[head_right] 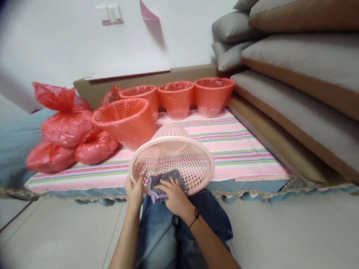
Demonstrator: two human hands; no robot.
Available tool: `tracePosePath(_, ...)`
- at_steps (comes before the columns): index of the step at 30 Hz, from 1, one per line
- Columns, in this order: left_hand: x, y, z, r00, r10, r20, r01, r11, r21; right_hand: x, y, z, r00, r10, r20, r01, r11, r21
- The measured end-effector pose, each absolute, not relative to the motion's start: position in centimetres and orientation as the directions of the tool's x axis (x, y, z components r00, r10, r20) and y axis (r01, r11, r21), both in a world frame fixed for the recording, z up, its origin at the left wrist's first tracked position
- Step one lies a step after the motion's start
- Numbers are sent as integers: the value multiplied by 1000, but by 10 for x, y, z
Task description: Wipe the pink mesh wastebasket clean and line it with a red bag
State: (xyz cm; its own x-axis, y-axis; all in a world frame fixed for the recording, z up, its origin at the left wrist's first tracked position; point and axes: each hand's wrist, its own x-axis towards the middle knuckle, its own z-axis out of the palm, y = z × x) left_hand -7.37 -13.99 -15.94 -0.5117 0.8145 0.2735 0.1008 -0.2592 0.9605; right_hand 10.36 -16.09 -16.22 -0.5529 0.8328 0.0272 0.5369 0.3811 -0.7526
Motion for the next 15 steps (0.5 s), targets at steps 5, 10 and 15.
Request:
tracePosePath(5,-67,-137,-146,-439,850,291,167,-241,956,119,-197,-157,-558,830,9,568,390,-725)
tracePosePath(10,-66,-134,-132,-446,839,310,248,-217,944,130,-200,-153,-465,884,-48,712,341,-614)
tracePosePath(15,-69,-129,-117,-329,868,372,307,-274,911,152,-191,-149,-482,872,-88,743,354,-568)
